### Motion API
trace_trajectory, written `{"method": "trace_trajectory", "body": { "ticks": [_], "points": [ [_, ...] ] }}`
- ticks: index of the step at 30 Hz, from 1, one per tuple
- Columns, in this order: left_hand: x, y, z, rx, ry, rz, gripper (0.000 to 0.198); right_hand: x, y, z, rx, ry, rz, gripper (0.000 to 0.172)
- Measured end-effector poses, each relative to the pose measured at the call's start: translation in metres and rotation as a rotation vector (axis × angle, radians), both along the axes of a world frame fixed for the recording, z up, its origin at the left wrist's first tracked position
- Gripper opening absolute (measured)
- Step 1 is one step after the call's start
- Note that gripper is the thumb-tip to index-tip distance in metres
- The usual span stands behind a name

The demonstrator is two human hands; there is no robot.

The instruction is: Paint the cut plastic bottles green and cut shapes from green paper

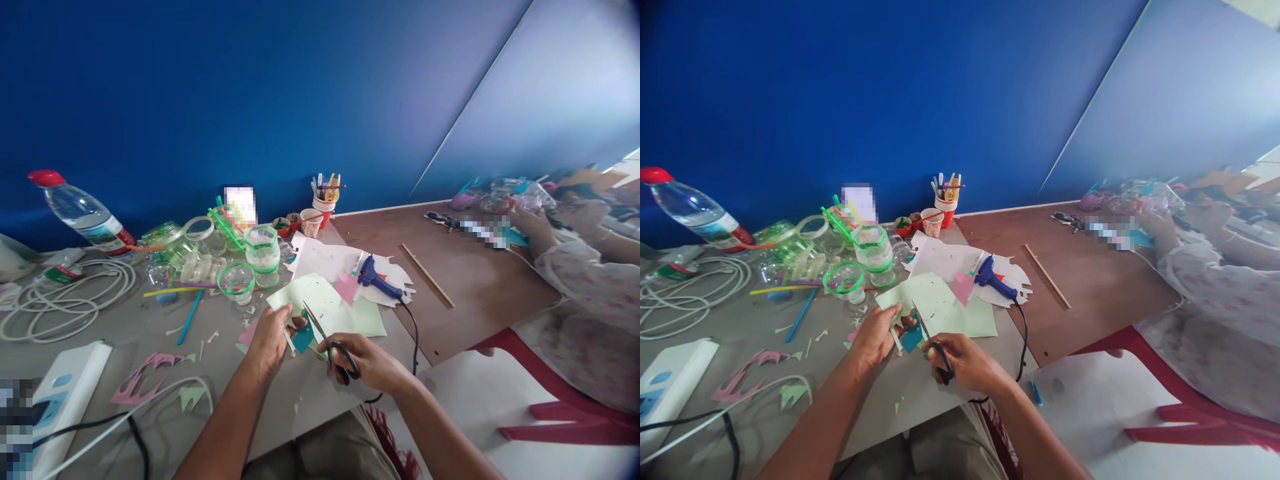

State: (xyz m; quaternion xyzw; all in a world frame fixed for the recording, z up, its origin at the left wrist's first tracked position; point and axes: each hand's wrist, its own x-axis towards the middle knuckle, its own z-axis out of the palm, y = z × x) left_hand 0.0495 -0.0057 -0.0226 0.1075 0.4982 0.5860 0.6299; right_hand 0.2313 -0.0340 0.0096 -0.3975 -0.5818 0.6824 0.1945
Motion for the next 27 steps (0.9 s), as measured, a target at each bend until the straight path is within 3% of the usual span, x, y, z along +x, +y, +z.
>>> {"method": "trace_trajectory", "body": {
  "ticks": [8,17,27],
  "points": [
    [-0.001,-0.001,0.009,-0.011,-0.027,0.014,0.009,-0.006,0.000,-0.001,0.046,-0.031,-0.005,0.058],
    [0.000,0.000,0.008,-0.004,-0.035,0.037,0.013,0.003,-0.008,-0.004,-0.069,0.033,-0.004,0.061],
    [0.000,0.000,0.010,-0.016,-0.034,0.034,0.008,-0.003,-0.004,-0.005,-0.059,0.072,-0.019,0.059]
  ]
}}
